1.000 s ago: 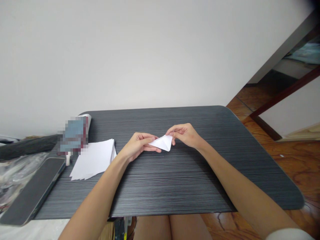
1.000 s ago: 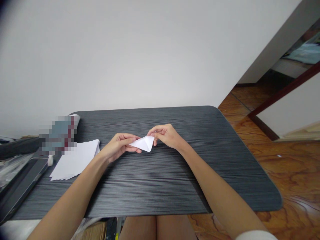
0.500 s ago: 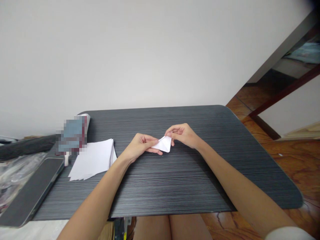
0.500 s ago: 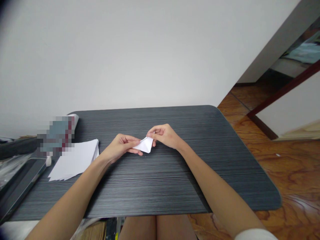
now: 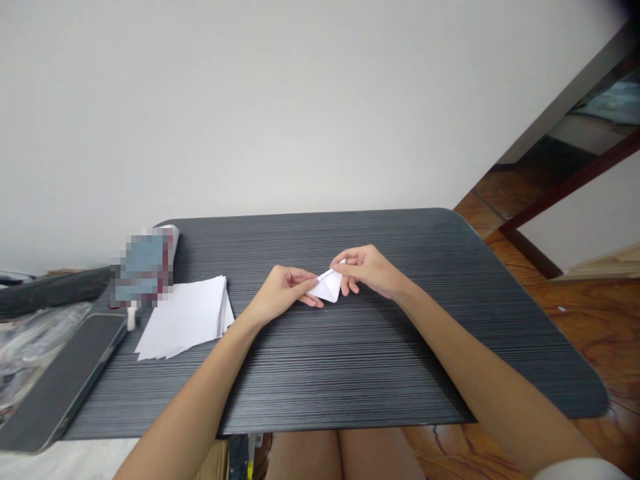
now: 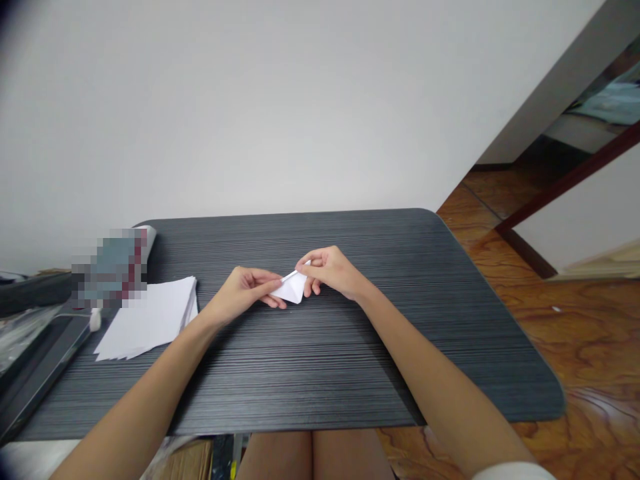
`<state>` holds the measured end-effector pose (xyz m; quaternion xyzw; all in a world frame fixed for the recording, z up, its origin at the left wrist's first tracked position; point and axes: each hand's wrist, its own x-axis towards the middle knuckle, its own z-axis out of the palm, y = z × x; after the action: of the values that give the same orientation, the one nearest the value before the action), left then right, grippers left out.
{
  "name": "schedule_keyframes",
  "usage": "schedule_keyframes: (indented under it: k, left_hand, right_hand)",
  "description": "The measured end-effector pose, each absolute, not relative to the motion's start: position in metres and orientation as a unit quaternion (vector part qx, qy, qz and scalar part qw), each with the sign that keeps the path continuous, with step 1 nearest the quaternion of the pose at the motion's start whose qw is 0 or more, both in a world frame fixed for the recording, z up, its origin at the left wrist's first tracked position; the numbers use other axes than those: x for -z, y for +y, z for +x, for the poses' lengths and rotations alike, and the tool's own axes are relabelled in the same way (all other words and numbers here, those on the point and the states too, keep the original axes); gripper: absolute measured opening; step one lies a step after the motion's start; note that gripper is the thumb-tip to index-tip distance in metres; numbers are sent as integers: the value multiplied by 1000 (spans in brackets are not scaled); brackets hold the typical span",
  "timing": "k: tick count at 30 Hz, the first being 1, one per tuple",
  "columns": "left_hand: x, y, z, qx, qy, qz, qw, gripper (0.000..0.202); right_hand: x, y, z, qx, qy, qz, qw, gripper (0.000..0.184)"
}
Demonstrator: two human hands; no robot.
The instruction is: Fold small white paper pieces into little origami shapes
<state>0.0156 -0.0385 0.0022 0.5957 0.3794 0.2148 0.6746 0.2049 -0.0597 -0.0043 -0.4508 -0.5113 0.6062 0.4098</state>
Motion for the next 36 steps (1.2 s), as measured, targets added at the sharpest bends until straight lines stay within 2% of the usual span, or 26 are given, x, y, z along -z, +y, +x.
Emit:
schedule_keyframes:
  k: [13, 25, 36]
  left_hand:
    - [0, -43, 20, -277, 409, 674, 548, 35]
    - [-2, -47, 21, -287, 416, 687, 523, 37]
    - [2, -47, 21, -275, 420, 698, 511, 37]
  right_hand:
    - [0, -61, 201, -586, -523, -457, 418, 29]
    - [2, -61, 202, -595, -520, -432, 434, 30]
    - [3, -60, 205, -613, -518, -427, 417, 25]
